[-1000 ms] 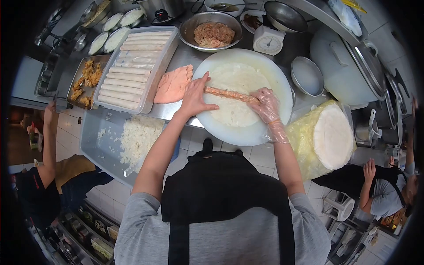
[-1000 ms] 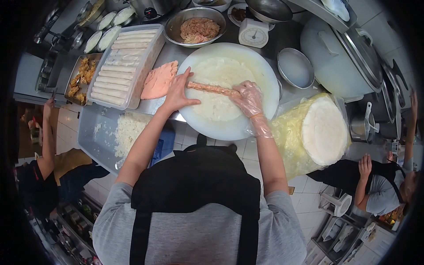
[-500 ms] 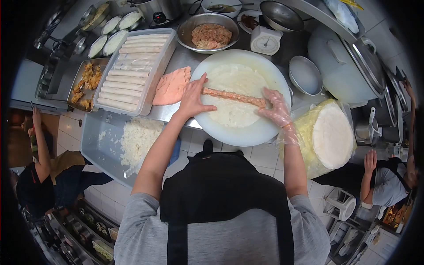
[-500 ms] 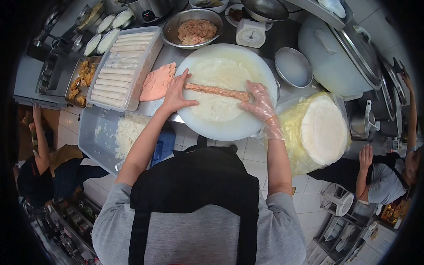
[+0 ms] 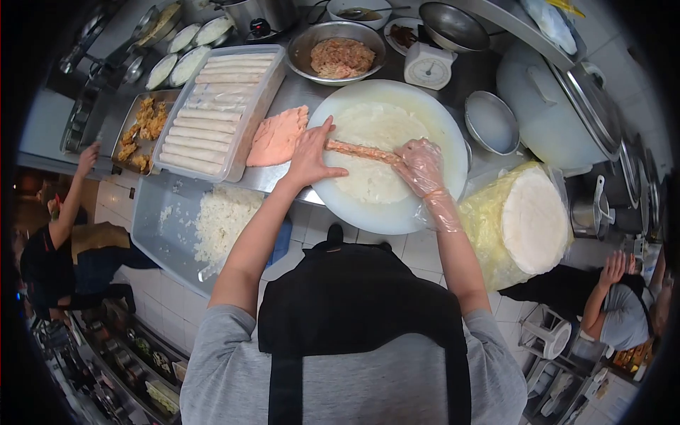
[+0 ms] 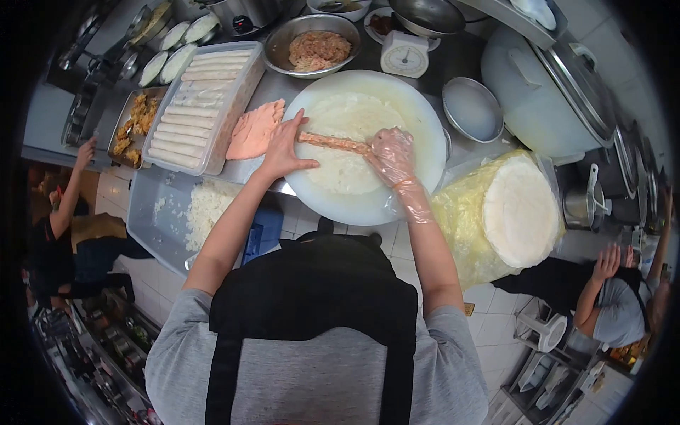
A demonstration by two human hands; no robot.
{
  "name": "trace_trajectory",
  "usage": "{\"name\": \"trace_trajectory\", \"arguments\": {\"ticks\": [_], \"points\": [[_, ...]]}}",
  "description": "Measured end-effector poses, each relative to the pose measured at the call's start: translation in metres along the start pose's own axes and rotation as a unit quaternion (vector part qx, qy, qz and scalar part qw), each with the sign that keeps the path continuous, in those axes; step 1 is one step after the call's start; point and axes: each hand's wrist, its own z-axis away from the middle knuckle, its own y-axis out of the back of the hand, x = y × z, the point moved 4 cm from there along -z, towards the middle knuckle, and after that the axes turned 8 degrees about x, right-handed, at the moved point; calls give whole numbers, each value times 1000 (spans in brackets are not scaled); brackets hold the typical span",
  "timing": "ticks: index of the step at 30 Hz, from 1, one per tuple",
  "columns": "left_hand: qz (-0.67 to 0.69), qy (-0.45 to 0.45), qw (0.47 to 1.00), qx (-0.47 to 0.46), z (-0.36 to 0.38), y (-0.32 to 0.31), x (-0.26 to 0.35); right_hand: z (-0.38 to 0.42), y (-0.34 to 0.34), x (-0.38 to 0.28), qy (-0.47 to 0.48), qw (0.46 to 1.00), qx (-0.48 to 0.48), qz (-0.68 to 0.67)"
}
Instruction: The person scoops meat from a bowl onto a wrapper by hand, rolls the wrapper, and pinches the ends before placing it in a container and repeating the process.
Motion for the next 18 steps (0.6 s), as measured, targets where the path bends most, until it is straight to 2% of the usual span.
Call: {"name": "trace_trajectory", "arguments": {"ticks": [6,18], "points": [[8,14,1000,0,1,1,1,-29,-26,-34,32,997,-45,52],[39,8,999,23,5,-1,-5,-60,-65,-77,65,992,-56,94]]}}
